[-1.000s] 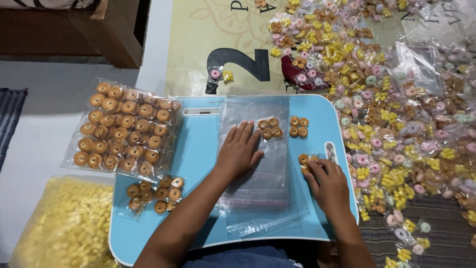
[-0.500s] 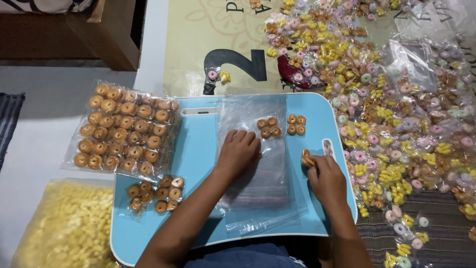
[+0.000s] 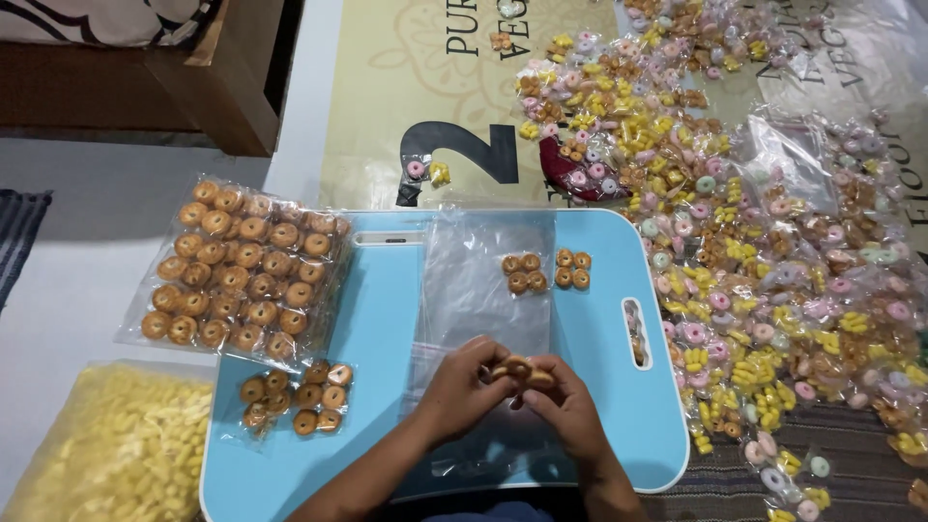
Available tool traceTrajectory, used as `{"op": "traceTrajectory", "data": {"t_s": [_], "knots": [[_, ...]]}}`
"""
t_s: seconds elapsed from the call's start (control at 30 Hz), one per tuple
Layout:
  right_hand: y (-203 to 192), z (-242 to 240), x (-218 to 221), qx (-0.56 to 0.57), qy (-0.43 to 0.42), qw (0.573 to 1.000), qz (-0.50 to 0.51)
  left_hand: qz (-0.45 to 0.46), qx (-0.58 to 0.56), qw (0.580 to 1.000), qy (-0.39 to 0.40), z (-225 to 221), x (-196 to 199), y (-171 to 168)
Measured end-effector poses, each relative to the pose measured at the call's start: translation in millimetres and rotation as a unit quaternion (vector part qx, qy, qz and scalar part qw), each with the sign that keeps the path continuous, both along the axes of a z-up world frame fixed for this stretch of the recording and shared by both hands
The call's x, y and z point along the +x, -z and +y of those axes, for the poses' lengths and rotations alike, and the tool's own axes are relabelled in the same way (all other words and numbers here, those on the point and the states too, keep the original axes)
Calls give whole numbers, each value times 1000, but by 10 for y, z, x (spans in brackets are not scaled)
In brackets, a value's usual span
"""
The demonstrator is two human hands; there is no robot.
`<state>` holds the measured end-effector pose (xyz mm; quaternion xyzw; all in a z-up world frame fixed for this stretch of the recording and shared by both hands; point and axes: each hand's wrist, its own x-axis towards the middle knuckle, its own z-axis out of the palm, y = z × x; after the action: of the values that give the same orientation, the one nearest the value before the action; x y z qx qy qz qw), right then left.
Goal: Packaging small donut-shaped items into clear plastic bags and arranging them in a grid.
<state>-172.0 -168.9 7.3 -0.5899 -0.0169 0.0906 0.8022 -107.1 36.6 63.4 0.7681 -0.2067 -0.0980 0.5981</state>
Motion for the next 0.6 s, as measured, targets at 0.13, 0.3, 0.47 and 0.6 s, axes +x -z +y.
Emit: {"op": "traceTrajectory", "data": {"t_s": [0.13,0.3,0.47,0.6], "knots": [[-105,107,-21,-128,58,990,2,41,-22,999,10,70,-86,4],[-136,138,-14,-165,80,983,-6,27,1,1000,-3,81,-119,146],[-297,184,3,-177,56,982,-33,130,-25,991,20,122,-64,92],[-178,164,-33,-175,54,982,-46,166,-14,986,27,126,-71,100]]}}
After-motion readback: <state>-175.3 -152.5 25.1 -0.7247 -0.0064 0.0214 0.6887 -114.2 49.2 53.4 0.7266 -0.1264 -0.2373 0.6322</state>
